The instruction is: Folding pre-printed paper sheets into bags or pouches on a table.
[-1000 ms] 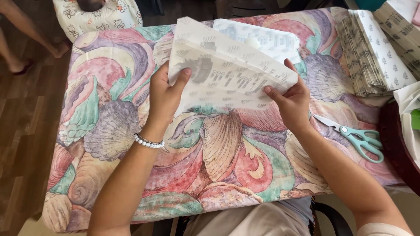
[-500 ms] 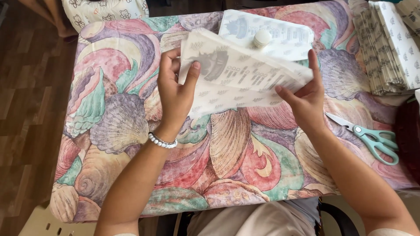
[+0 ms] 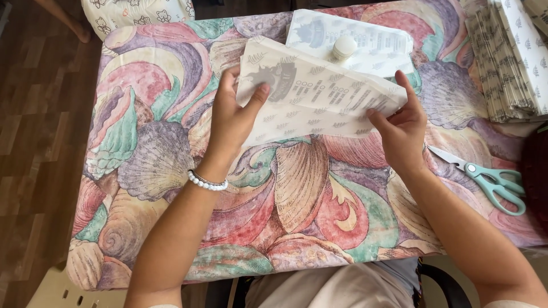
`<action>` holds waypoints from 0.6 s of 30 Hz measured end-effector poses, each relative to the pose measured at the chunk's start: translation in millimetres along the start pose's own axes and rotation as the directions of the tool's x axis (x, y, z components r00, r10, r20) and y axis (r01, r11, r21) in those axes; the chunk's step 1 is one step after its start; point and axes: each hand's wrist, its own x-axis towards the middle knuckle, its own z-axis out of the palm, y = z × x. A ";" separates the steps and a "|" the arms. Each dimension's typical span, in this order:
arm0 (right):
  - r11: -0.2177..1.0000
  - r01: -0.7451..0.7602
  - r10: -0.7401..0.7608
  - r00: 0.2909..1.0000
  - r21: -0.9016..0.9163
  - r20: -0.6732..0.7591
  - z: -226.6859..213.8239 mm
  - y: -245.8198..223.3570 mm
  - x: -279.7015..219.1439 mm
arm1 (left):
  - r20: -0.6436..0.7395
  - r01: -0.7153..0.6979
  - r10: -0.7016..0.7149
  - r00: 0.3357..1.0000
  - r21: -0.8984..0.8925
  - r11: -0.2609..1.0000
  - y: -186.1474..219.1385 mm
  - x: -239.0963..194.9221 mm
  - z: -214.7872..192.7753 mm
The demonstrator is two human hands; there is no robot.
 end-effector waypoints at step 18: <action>0.997 -0.063 0.061 0.997 0.047 0.042 13.4 -9.0 -0.1 | -0.110 -0.090 0.102 0.989 0.108 0.990 -4.0 2.8 3.2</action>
